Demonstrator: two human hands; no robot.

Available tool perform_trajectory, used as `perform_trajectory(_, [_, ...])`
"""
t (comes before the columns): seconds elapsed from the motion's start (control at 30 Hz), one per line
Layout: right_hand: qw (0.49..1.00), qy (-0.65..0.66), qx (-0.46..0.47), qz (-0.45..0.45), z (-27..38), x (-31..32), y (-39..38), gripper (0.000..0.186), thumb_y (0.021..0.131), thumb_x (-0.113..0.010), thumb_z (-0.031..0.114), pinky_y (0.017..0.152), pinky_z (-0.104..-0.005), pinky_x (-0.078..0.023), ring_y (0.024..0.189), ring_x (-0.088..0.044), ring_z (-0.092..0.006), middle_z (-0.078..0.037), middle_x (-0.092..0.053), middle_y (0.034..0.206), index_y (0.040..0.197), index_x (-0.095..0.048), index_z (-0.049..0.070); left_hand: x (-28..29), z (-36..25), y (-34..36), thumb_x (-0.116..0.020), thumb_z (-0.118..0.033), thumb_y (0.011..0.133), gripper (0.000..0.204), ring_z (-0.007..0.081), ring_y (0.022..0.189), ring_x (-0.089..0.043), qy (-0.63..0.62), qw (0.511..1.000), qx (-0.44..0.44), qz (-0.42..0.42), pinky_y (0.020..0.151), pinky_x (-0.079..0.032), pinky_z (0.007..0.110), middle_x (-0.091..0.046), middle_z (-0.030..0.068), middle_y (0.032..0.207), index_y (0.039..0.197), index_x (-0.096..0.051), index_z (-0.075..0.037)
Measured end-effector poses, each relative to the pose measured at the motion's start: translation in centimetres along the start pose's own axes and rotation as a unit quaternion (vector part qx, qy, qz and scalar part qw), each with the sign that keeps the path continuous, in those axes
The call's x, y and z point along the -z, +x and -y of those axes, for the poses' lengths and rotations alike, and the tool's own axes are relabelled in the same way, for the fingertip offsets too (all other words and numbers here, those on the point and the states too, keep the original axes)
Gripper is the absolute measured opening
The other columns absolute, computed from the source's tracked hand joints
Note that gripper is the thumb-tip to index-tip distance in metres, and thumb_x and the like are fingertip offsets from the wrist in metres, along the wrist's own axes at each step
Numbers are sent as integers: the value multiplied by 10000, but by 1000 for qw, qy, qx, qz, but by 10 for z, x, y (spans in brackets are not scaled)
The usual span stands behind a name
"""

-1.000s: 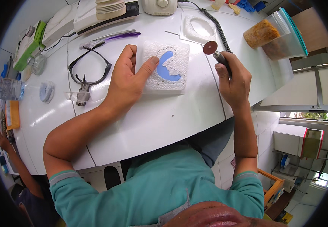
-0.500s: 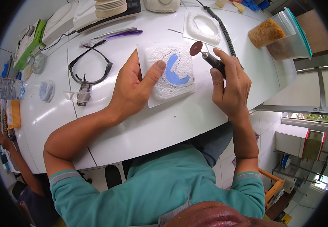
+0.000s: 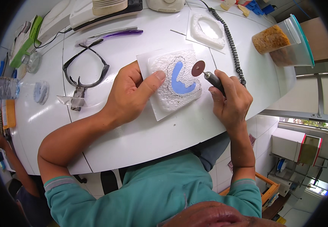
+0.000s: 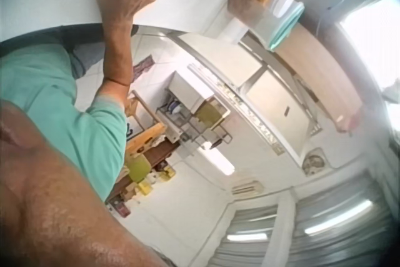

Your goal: The person uses a rotary tool with a cutting disk to trim the edges of a blue dental arch model held on a white block, then uses a metal probe to scrape the inner surface of the model.

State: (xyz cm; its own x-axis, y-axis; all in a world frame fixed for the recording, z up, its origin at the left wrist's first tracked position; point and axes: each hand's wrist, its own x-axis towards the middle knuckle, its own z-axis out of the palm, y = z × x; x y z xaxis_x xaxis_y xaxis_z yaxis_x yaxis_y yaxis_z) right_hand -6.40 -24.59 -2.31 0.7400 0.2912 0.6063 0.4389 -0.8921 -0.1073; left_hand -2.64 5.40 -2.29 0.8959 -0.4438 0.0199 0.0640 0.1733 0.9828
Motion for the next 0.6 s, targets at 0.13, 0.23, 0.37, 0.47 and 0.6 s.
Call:
perform_trajectory(0.13, [1000, 5, 11, 6, 1, -3, 3, 428, 1021, -798, 444, 528, -355, -403, 543, -494, -184, -21, -573, 741, 1275, -798, 100, 0, 0, 0, -635, -195, 1149, 324, 128, 1057, -704, 7, 1000, -13, 4, 951, -569, 317, -794, 109, 1183, 1328, -695, 67])
perform_trajectory(0.23, [1000, 1, 15, 7, 1, -2, 4, 424, 1017, -803, 438, 527, -354, -405, 544, -498, -184, -22, -572, 739, 1271, -800, 98, 1, 2, 1, -629, -200, 1152, 326, 127, 1061, -703, 7, 1000, -17, 6, 950, -569, 315, -791, 107, 1183, 1329, -693, 65])
perform_trajectory(0.37, [1000, 7, 21, 6, 0, -3, 5, 418, 1012, -810, 428, 527, -354, -404, 543, -497, -184, -22, -565, 735, 1270, -800, 100, 0, 2, 1, -627, -206, 1153, 323, 122, 1059, -701, 5, 1000, -10, 2, 946, -569, 313, -790, 100, 1175, 1320, -695, 62])
perform_trajectory(0.47, [1000, 6, 18, 10, 1, -2, 5, 409, 1006, -818, 416, 528, -356, -401, 540, -492, -184, -20, -557, 731, 1268, -800, 103, 0, 3, 2, -629, -221, 1154, 327, 117, 1050, -698, -12, 1000, -4, -2, 941, -568, 312, -789, 92, 1166, 1307, -696, 60])
perform_trajectory(0.6, [1000, 4, 19, 12, 2, -3, 6, 398, 1001, -825, 402, 523, -356, -386, 536, -484, -181, -16, -551, 726, 1264, -799, 104, 4, 4, 3, -607, -225, 1150, 351, 117, 1070, -694, 13, 1000, 10, 11, 961, -558, 313, -779, 89, 1196, 1339, -676, 62])
